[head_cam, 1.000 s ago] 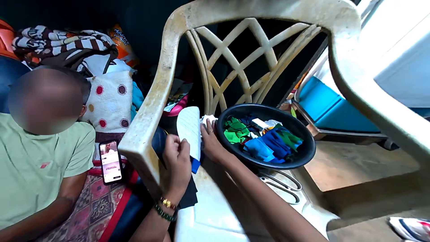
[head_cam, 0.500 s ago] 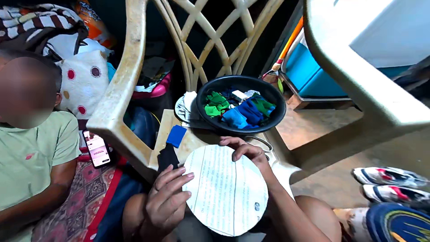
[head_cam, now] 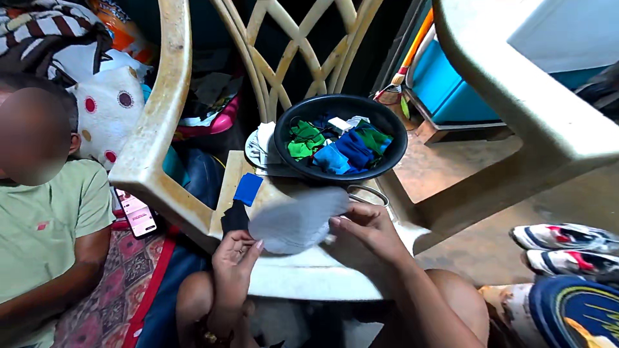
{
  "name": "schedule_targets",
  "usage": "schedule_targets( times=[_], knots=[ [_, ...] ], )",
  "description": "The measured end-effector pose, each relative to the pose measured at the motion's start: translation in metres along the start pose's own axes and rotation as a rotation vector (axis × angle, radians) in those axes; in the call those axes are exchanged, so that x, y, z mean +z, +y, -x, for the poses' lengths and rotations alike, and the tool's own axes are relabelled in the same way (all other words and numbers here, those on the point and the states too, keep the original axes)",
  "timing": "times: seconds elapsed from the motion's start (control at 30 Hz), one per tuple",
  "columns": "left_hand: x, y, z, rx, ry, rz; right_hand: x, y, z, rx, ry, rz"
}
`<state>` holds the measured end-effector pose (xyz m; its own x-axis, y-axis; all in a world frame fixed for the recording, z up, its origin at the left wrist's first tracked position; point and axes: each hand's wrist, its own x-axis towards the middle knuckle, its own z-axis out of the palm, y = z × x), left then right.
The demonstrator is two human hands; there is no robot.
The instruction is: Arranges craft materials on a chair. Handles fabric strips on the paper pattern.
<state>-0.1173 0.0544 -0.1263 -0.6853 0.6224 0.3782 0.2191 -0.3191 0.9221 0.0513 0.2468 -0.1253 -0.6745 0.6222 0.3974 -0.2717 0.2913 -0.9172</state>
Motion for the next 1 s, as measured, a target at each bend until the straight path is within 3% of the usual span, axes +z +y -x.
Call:
schedule_targets(
  times=[0.07, 0.17, 0.33, 0.43, 0.63, 0.7, 0.8, 0.87, 0.93, 1.0],
  knots=[
    [0.004, 0.007, -0.003, -0.2, 0.054, 0.097, 0.003, -0.009, -0.001, 0.164, 0.031, -0.07],
    [0.007, 0.014, -0.002, -0.369, 0.024, -0.017, 0.001, -0.016, -0.005, 0.415, -0.023, 0.019],
    [0.007, 0.026, 0.002, -0.601, -0.145, -0.345, -0.005, -0.018, -0.008, 0.566, -0.172, 0.249],
    [-0.002, 0.031, -0.01, -0.555, -0.197, -0.473, -0.007, -0.016, -0.01, 0.581, -0.25, 0.315],
    [0.006, 0.044, -0.085, -0.243, -0.251, -0.731, -0.007, -0.014, -0.013, 0.583, -0.286, 0.364],
    [0.013, 0.043, -0.11, -0.233, -0.268, -0.736, -0.007, -0.01, -0.009, 0.437, -0.219, 0.308],
    [0.025, 0.039, -0.13, -0.144, -0.181, -0.634, -0.003, -0.005, 0.003, -0.232, 0.035, 0.399],
    [0.03, 0.037, -0.142, -0.049, -0.061, -0.566, 0.001, -0.026, 0.004, -0.538, 0.126, 0.585],
    [0.032, 0.034, -0.158, -0.014, 0.015, -0.563, 0.013, -0.048, 0.012, -0.652, 0.082, 0.679],
    [0.033, 0.026, -0.181, -0.046, 0.021, -0.6, 0.022, -0.05, 0.016, -0.681, -0.109, 0.708]
  ],
)
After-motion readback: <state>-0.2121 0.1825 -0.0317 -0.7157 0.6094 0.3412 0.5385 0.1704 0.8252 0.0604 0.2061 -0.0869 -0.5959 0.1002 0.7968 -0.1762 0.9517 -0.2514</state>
